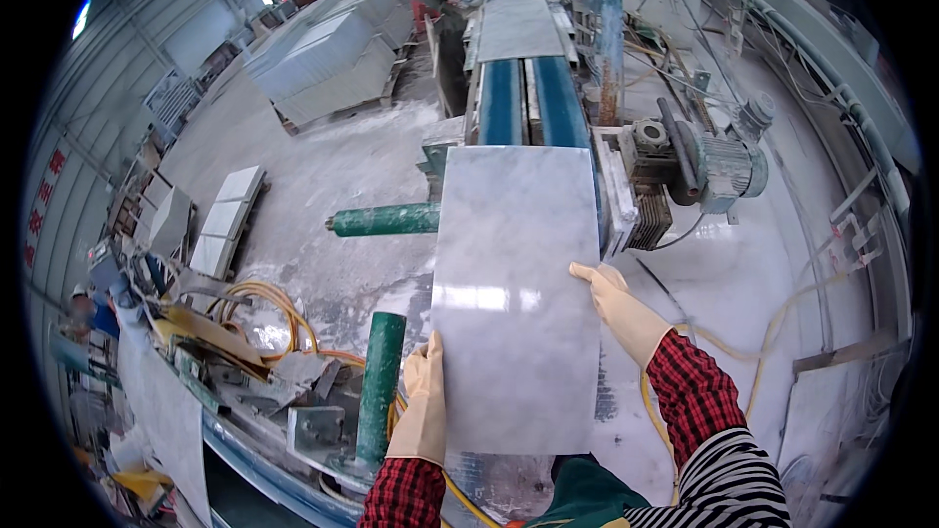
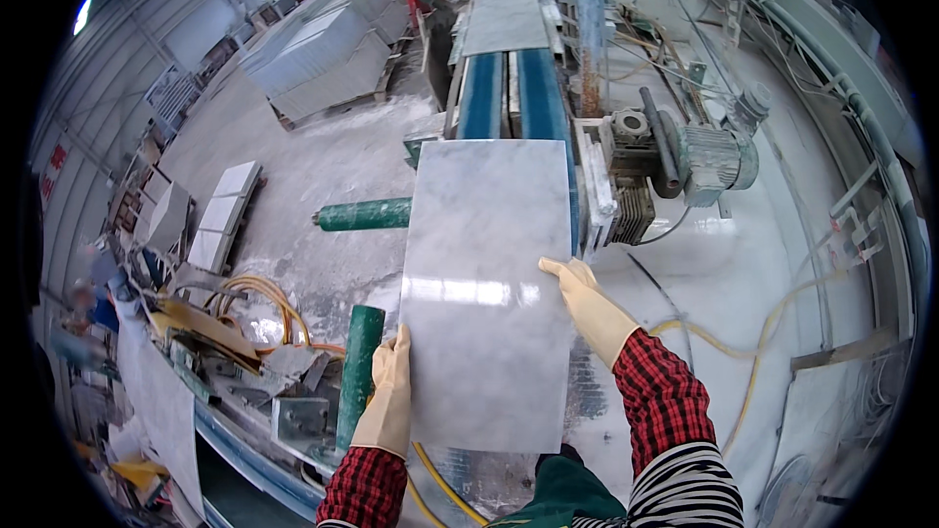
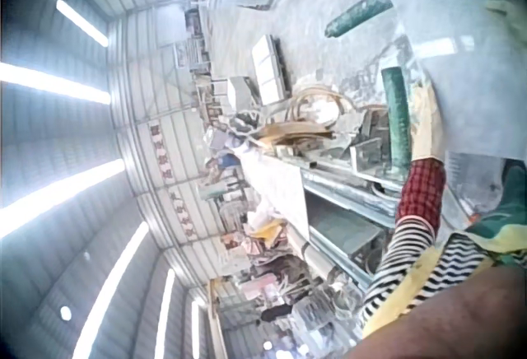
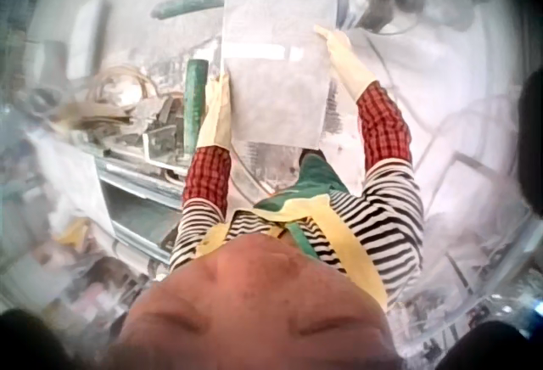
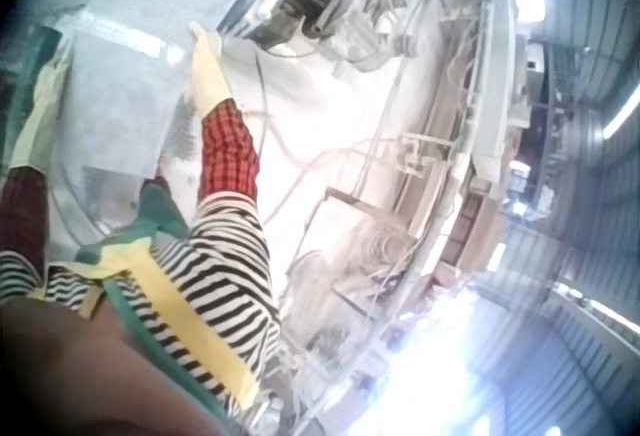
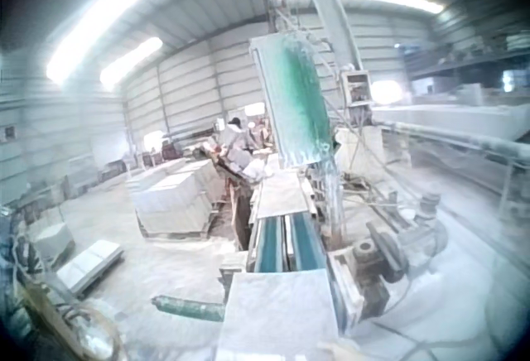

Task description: The person feeds large rectangular tiles onto a conveyor belt and guides them through a processing machine. They repeatedly pick up tiles, align them, and place them onto the belt, then retrieve them after processing and stack them nearby.

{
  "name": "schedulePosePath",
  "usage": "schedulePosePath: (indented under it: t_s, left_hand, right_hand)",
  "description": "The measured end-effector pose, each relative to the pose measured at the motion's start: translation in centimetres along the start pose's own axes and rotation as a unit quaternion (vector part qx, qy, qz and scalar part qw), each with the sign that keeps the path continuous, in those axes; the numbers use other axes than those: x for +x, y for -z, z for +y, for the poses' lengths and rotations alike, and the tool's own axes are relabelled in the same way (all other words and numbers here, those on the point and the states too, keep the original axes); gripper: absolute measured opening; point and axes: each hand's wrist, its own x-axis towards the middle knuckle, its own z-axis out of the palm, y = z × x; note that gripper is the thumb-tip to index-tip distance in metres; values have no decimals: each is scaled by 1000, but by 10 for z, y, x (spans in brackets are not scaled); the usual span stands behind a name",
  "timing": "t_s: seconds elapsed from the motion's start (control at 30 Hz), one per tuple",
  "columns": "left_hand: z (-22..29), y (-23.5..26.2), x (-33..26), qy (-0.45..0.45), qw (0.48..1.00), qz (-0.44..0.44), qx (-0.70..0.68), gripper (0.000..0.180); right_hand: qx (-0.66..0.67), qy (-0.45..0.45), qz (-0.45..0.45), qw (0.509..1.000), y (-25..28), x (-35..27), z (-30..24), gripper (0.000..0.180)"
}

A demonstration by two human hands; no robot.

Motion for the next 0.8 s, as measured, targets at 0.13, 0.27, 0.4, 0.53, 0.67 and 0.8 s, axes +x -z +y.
schedulePosePath:
  t_s: [0.13,0.27,0.4,0.53,0.67,0.8]
  left_hand:
    - [-2,-19,24,4,997,-32,69,81]
    - [22,-31,14,106,990,-74,50,86]
    - [-36,-40,45,51,993,-91,57,82]
    - [-21,-47,44,81,990,-113,17,56]
    - [-46,-32,46,-93,968,-171,159,47]
    - [-71,-9,49,59,938,-339,-30,53]
  right_hand:
    - [-8,-71,-63,995,25,-12,-39,41]
    - [-33,35,-64,997,47,-6,-16,40]
    - [-35,214,-78,973,63,-29,67,49]
    - [146,-174,-159,961,88,-128,159,61]
    - [-163,-51,-12,985,71,-181,159,67]
    - [-226,-66,103,966,48,-215,103,70]
